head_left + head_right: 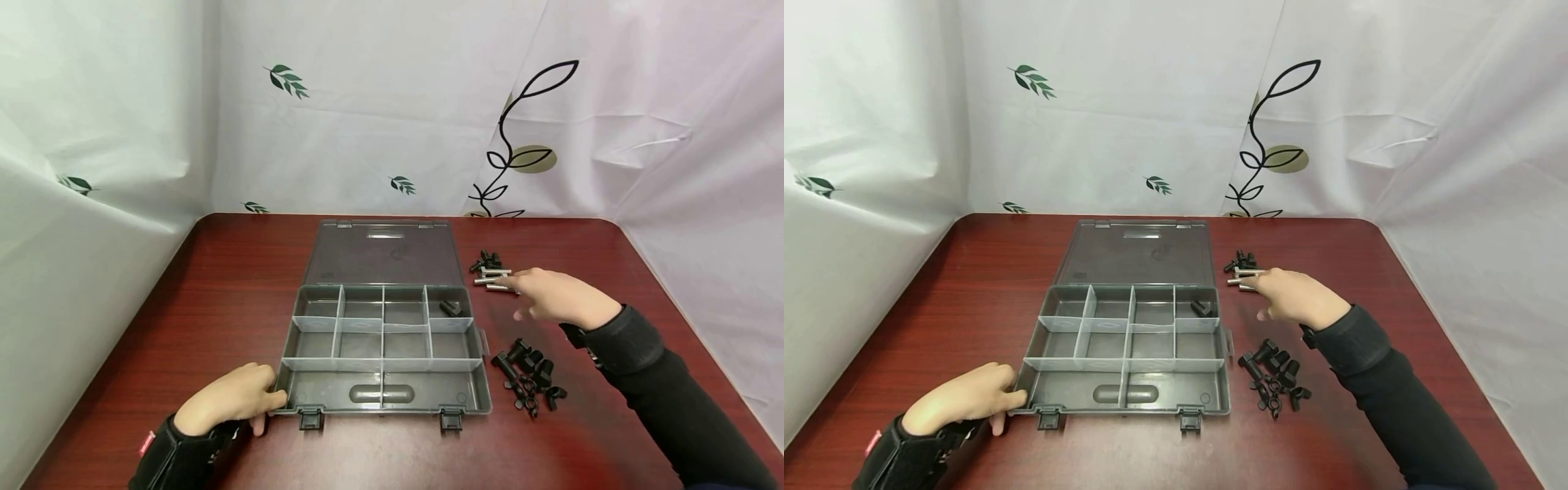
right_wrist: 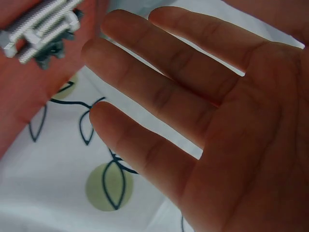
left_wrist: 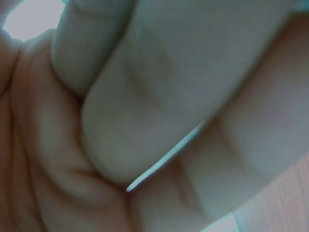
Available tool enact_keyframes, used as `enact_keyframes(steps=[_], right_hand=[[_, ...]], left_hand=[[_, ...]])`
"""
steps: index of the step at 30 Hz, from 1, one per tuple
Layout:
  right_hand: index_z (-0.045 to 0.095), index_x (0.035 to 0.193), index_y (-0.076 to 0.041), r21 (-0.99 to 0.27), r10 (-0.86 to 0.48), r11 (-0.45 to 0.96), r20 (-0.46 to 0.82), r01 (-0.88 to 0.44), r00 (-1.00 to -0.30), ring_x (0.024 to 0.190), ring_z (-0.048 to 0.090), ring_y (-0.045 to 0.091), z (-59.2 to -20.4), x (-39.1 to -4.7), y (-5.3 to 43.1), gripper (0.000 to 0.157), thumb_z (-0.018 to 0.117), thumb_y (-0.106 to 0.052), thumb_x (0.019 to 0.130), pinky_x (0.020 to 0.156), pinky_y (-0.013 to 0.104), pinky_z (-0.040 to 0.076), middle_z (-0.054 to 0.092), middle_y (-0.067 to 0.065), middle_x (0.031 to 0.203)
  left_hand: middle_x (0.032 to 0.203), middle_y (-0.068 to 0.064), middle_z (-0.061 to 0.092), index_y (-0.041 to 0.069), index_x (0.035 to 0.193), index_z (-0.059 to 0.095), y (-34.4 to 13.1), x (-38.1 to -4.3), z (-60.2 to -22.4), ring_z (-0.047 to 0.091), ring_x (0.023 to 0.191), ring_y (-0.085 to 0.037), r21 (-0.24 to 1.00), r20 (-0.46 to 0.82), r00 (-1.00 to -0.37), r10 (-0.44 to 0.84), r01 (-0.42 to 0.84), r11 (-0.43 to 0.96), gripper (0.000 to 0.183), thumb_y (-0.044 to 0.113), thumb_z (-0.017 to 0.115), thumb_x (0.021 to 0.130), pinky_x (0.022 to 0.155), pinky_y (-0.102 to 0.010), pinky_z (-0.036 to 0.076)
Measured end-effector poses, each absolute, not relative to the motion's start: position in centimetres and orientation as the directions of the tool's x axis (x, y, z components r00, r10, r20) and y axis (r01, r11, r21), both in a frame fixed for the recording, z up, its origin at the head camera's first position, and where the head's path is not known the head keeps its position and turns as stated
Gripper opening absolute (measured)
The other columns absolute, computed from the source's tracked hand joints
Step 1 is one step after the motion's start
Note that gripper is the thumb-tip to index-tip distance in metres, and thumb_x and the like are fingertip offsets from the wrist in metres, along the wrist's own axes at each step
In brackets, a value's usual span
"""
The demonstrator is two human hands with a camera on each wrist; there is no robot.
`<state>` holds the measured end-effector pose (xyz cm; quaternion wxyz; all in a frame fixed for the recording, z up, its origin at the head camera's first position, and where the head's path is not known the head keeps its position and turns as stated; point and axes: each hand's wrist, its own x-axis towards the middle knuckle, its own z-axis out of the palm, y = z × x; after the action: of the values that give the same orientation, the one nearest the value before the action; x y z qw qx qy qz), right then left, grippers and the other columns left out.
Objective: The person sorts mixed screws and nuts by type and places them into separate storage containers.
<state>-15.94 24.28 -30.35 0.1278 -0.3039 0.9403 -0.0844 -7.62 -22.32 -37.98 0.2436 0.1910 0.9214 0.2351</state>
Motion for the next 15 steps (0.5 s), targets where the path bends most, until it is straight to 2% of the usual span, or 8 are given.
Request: enact_keyframes(steps=[4,7,10,15], right_hand=[[0.054,0.123,0.004,-0.204,-0.581,0.813,-0.223,-0.546,-0.782,0.090,0.061,0.026,-31.3,-15.8,25.0,0.057,0.073,-0.010,0.071,0.066,0.032,0.046,0.062,0.020,0.111],[0.055,0.122,0.004,-0.200,-0.564,0.826,-0.266,-0.528,-0.782,0.095,0.061,0.031,-31.8,-15.7,25.4,0.056,0.073,-0.010,0.071,0.066,0.033,0.047,0.061,0.021,0.110],[0.055,0.121,0.005,-0.202,-0.548,0.837,-0.311,-0.509,-0.777,0.094,0.059,0.032,-32.0,-15.5,25.6,0.054,0.072,-0.009,0.072,0.064,0.031,0.046,0.061,0.019,0.105],[0.056,0.119,0.005,-0.221,-0.542,0.841,-0.361,-0.495,-0.759,0.085,0.058,0.025,-32.4,-15.1,25.8,0.049,0.071,-0.007,0.074,0.060,0.029,0.043,0.061,0.014,0.098]], left_hand=[[0.040,0.009,0.049,0.013,0.053,0.048,-22.3,-7.6,-37.9,0.053,0.042,-0.006,0.527,-0.358,-0.808,0.468,0.239,0.815,0.028,0.023,0.053,0.078,0.049,-0.027,0.037],[0.040,0.008,0.050,0.013,0.053,0.048,-22.3,-7.7,-37.9,0.053,0.042,-0.006,0.529,-0.365,-0.804,0.469,0.236,0.815,0.028,0.022,0.053,0.079,0.049,-0.027,0.036],[0.040,0.008,0.050,0.012,0.054,0.048,-22.3,-7.7,-37.9,0.054,0.043,-0.006,0.529,-0.371,-0.803,0.467,0.231,0.817,0.027,0.022,0.053,0.079,0.049,-0.027,0.036],[0.040,0.008,0.050,0.012,0.054,0.048,-22.4,-7.6,-37.9,0.054,0.042,-0.006,0.531,-0.365,-0.804,0.469,0.234,0.814,0.027,0.023,0.053,0.079,0.049,-0.027,0.037]])
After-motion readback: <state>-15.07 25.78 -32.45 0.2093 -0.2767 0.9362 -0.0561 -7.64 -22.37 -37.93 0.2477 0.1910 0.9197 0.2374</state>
